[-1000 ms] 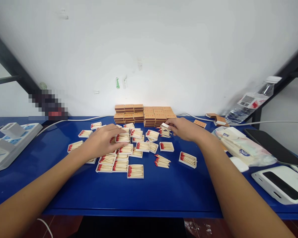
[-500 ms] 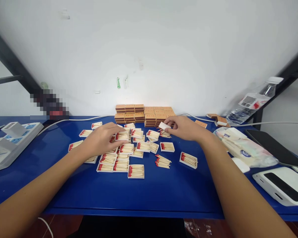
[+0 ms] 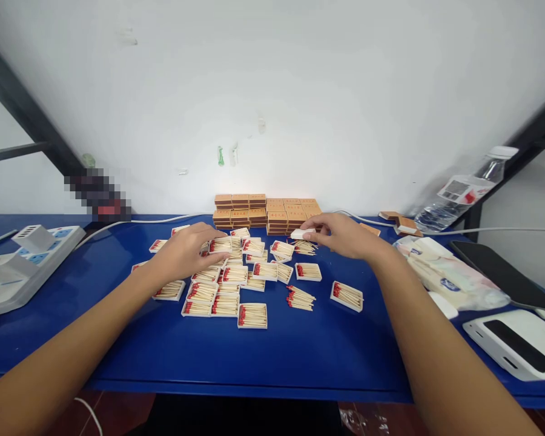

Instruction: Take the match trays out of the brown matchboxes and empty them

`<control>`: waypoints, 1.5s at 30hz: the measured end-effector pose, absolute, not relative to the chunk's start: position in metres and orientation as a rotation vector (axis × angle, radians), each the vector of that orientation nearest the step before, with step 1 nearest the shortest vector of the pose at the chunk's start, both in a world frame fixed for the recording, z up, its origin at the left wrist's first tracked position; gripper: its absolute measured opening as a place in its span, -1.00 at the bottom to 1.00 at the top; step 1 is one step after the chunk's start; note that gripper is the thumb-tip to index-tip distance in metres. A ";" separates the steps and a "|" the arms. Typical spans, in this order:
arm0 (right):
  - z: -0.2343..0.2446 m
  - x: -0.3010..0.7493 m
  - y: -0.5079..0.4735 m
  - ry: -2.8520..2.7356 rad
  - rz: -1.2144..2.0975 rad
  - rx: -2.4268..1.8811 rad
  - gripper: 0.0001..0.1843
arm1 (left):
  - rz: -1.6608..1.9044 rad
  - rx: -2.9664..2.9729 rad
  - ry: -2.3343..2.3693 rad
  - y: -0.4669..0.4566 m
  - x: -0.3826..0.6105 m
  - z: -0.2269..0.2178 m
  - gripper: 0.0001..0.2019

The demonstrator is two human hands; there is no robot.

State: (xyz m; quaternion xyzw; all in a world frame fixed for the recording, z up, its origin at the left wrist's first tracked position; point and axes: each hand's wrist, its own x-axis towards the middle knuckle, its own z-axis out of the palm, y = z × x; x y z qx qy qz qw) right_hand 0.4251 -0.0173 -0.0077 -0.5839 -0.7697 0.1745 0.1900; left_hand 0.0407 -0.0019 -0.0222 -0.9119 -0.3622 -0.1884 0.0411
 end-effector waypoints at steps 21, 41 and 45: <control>-0.004 0.430 -0.022 -1.971 0.868 -1.772 -0.20 | -0.642 -2.774 -1.098 0.000 0.037 -0.021 -0.60; -0.014 0.467 -0.010 -2.114 0.106 -1.956 -0.77 | -0.589 -2.756 -0.935 -0.007 0.044 -0.023 -0.62; -0.014 0.483 -0.009 -2.048 0.112 -2.101 -0.74 | -0.589 -2.768 -0.921 -0.009 0.047 -0.023 -0.62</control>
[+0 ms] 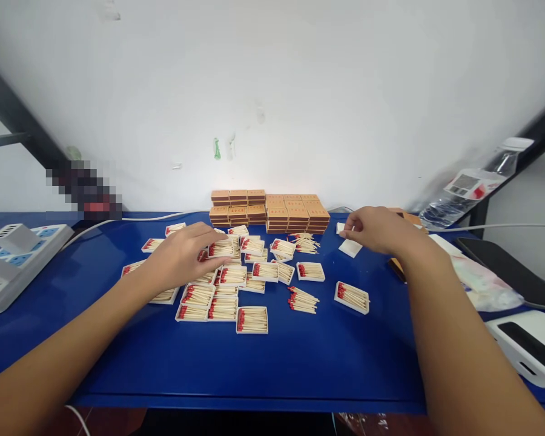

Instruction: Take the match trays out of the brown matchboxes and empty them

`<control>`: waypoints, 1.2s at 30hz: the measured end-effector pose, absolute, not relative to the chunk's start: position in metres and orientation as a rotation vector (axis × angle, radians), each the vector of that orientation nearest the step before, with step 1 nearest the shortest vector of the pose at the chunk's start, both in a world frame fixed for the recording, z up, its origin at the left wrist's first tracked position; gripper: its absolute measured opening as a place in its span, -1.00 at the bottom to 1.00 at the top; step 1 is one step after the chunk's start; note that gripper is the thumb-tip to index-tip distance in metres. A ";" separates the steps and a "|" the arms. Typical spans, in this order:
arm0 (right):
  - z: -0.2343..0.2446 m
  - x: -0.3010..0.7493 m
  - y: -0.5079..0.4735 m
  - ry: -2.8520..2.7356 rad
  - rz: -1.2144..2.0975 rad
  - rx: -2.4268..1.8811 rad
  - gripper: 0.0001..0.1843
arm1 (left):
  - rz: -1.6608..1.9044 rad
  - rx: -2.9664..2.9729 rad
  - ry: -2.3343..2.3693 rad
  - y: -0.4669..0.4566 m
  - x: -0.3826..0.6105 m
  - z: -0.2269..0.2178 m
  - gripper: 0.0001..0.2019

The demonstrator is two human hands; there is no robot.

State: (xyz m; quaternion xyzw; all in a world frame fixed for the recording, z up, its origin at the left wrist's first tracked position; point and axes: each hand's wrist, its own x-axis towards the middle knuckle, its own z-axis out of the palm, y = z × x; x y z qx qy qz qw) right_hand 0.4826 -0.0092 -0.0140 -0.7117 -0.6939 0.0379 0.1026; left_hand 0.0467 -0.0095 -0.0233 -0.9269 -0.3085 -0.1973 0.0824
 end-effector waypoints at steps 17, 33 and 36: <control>-0.033 0.428 -0.003 -2.288 0.253 -1.808 -0.84 | -0.655 -2.798 -0.868 -0.012 0.049 -0.024 -0.62; -0.039 0.430 -0.001 -2.309 0.201 -1.793 -0.88 | -0.648 -2.783 -0.932 -0.007 0.044 -0.023 -0.60; -0.036 0.430 -0.002 -2.299 0.169 -1.836 -0.90 | -0.654 -2.776 -0.937 -0.008 0.044 -0.022 -0.60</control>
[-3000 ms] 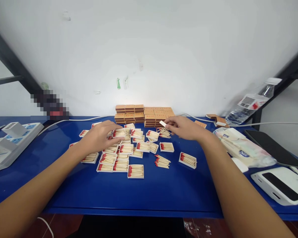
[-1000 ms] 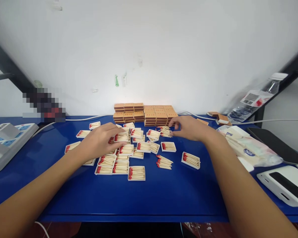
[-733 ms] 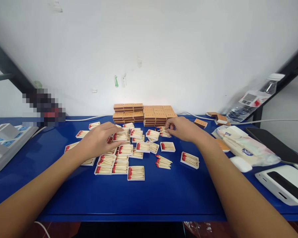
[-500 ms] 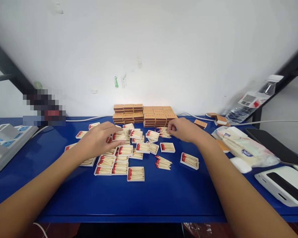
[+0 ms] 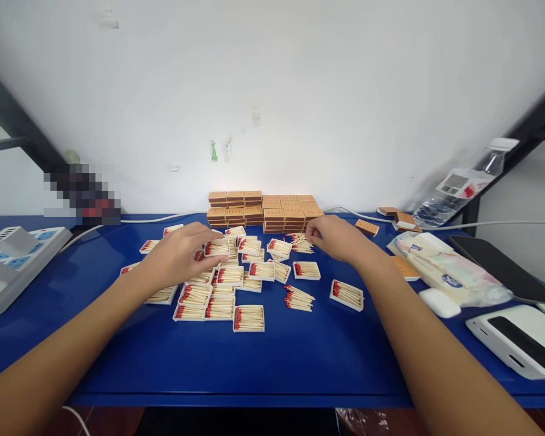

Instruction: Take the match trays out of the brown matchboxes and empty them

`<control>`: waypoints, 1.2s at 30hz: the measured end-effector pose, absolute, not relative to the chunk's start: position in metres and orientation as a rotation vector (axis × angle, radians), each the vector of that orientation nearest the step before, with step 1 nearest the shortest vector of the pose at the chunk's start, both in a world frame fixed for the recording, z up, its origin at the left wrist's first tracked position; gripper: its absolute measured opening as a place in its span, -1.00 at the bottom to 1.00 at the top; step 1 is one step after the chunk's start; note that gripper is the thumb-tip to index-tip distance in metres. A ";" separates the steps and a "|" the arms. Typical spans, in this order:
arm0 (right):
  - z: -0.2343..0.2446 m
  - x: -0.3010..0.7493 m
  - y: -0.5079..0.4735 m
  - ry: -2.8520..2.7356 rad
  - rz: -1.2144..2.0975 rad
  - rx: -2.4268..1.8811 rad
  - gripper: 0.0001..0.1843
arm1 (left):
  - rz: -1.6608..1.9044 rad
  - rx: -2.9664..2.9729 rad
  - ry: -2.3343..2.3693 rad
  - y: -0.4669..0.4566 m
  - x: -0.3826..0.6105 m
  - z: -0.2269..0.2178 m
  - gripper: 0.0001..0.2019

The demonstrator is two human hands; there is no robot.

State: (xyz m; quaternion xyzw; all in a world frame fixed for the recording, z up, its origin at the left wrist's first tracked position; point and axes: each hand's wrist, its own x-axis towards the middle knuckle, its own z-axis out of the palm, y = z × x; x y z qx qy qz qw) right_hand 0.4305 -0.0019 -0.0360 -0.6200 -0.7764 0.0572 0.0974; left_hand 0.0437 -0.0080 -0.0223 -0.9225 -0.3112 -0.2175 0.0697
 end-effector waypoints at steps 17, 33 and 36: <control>-0.032 0.416 -0.006 -2.340 0.267 -1.812 -0.90 | -0.647 -2.761 -0.896 -0.007 0.044 -0.024 -0.57; -0.039 0.420 0.000 -2.260 0.001 -1.850 -0.93 | -0.643 -2.761 -0.898 -0.007 0.045 -0.025 -0.56; -0.035 0.423 -0.001 -2.256 -0.041 -1.849 -0.91 | -0.654 -2.750 -0.884 -0.008 0.045 -0.025 -0.56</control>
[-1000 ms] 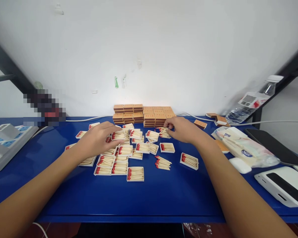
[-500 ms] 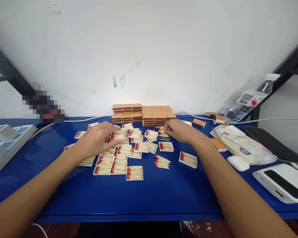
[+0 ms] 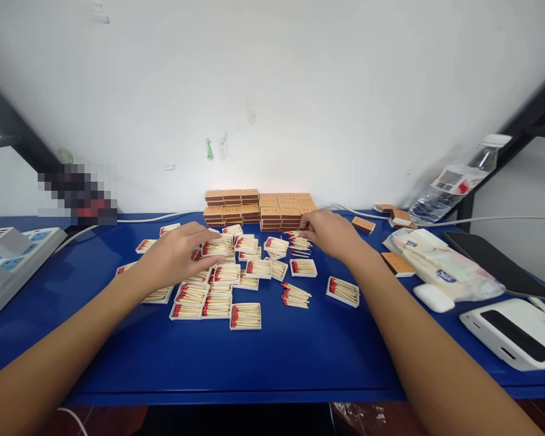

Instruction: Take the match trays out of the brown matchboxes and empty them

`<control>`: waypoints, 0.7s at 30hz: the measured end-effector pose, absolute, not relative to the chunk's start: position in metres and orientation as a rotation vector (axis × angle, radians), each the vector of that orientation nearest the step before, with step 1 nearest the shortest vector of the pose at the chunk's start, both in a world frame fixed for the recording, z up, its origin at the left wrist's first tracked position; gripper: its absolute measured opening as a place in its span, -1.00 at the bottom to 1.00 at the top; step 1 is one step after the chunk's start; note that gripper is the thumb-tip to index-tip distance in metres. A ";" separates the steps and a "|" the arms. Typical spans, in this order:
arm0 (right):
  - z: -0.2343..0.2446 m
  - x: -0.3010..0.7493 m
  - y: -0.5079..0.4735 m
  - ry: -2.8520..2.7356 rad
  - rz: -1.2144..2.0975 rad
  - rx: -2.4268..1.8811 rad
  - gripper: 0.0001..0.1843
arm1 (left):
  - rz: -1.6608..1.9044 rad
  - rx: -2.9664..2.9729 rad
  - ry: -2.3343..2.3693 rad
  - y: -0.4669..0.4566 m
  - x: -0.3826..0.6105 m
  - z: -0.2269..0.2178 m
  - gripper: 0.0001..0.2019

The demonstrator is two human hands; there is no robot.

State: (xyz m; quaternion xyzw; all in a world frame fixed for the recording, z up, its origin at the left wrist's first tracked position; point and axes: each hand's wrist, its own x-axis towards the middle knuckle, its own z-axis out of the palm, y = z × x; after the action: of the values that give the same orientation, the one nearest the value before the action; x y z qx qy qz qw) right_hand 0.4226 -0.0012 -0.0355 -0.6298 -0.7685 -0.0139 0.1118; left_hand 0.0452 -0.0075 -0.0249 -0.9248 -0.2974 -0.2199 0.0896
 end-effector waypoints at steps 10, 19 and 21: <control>-0.033 0.442 -0.001 -2.288 0.230 -1.964 -0.90 | -0.650 -2.772 -0.884 -0.009 0.046 -0.025 -0.59; -0.037 0.432 0.000 -2.331 0.243 -1.821 -0.85 | -0.613 -2.758 -0.913 -0.008 0.045 -0.024 -0.56; -0.033 0.430 -0.002 -2.322 0.251 -1.818 -0.83 | -0.615 -2.759 -0.909 -0.009 0.046 -0.024 -0.56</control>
State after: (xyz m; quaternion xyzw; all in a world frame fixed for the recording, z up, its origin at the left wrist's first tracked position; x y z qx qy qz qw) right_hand 0.4296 -0.0019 -0.0330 -0.6118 -0.7812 0.0846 0.0908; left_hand 0.0456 -0.0086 -0.0237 -0.9258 -0.3048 -0.2062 0.0861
